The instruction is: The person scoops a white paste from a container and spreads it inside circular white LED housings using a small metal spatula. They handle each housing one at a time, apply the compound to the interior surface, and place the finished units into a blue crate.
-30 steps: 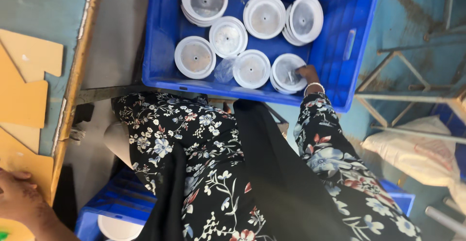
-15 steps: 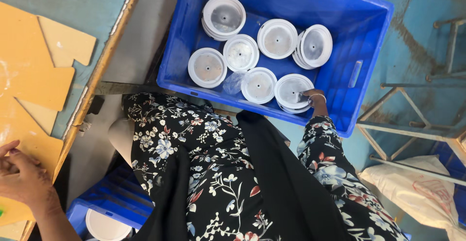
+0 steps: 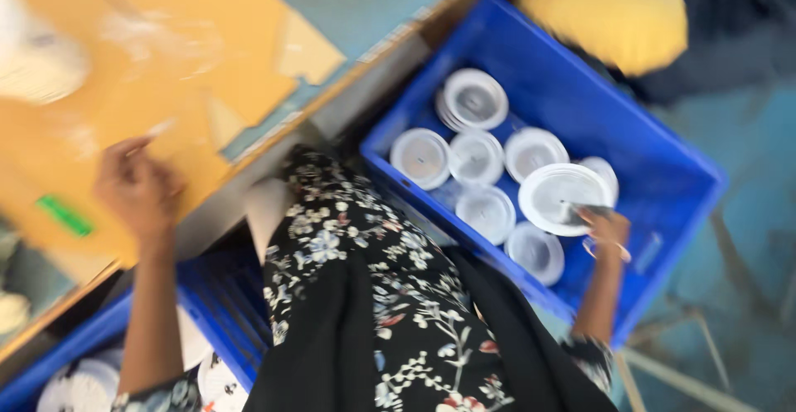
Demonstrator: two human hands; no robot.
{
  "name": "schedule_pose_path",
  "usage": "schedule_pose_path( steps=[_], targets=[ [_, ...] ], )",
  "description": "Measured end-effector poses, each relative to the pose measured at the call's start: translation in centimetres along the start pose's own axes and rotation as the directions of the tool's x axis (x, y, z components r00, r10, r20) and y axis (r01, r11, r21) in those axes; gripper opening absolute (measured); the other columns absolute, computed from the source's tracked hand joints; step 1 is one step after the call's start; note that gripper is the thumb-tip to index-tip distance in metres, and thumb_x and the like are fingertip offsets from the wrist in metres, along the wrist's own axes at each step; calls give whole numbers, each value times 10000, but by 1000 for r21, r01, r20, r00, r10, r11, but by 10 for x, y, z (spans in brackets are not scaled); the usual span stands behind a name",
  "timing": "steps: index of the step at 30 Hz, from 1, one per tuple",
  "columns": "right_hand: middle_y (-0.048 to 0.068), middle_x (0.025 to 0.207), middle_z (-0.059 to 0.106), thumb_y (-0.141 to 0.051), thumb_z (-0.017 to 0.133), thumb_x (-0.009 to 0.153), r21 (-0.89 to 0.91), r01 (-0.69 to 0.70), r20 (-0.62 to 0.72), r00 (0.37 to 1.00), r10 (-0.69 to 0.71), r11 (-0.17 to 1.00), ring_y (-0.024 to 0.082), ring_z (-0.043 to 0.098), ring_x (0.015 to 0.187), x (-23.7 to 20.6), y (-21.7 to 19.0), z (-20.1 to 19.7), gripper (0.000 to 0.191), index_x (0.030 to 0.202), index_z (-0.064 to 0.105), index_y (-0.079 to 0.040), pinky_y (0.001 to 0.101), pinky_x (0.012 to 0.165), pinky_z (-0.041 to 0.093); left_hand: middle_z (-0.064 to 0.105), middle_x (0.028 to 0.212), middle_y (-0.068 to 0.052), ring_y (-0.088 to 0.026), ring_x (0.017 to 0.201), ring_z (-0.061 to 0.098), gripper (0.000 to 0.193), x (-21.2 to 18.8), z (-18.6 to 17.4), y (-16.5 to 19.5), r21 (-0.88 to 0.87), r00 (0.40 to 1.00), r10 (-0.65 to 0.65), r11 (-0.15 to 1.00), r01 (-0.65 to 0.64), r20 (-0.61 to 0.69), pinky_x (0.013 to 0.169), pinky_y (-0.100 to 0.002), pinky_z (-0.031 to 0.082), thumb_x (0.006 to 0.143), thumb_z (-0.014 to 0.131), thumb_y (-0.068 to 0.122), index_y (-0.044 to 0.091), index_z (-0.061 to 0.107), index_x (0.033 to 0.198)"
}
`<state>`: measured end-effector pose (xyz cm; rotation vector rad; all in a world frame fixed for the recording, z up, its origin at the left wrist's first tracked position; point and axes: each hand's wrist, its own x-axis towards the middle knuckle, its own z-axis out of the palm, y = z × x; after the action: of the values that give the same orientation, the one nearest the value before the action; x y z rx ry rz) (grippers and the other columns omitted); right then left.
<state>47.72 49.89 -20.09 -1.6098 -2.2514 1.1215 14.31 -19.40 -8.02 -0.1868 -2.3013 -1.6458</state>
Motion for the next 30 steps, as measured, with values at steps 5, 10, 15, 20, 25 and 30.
schedule_pose_path(
  steps=[5,10,15,20,25,30],
  targets=[
    [98,1059,739,-28,768,892,705,72,269,894,-359,706,144,747,908,-64,-164,13,255,1122,689,49,251,796,598,582,786,-35,-84,651,575,153,20,-35,-2,-116,995,26,993,-38,-101,567,-241,479,1105,507,24,-3,646,1164],
    [111,1102,733,-25,759,917,746,132,479,575,-663,653,154,704,909,-155,-358,110,314,1204,668,65,254,708,510,694,1083,-122,-182,988,691,263,33,-63,-6,-212,997,64,974,-73,-50,856,-303,598,1073,570,175,-4,618,1260],
    [138,1088,753,-75,775,872,637,229,715,181,-676,736,205,739,932,-282,-496,256,348,1175,693,76,362,835,596,686,1266,-194,-270,1213,661,643,29,-118,-17,-808,986,-107,565,167,128,1056,-406,549,1050,494,531,0,542,1409],
    [102,1026,781,-116,832,795,560,327,816,-55,-576,762,162,759,896,-393,-545,350,344,1088,735,35,316,815,612,668,1346,-197,-330,1247,631,690,34,-148,-27,-960,928,-299,97,262,224,1090,-496,514,991,540,539,-15,561,1403],
    [86,1002,784,-150,828,838,622,620,664,-95,-742,477,147,723,874,-446,-606,374,275,1064,766,-6,317,775,560,679,1291,-178,-345,1201,656,522,39,-170,-42,-965,889,-386,-16,261,247,1072,-535,524,888,711,251,23,578,1338],
    [126,953,786,-192,837,808,633,769,364,-193,-911,90,206,742,859,-519,-705,384,258,982,780,-11,338,787,568,697,1224,-206,-349,1136,686,498,44,-176,-47,-971,898,-376,-25,238,229,1036,-520,551,887,733,190,-49,596,1302]
  ],
)
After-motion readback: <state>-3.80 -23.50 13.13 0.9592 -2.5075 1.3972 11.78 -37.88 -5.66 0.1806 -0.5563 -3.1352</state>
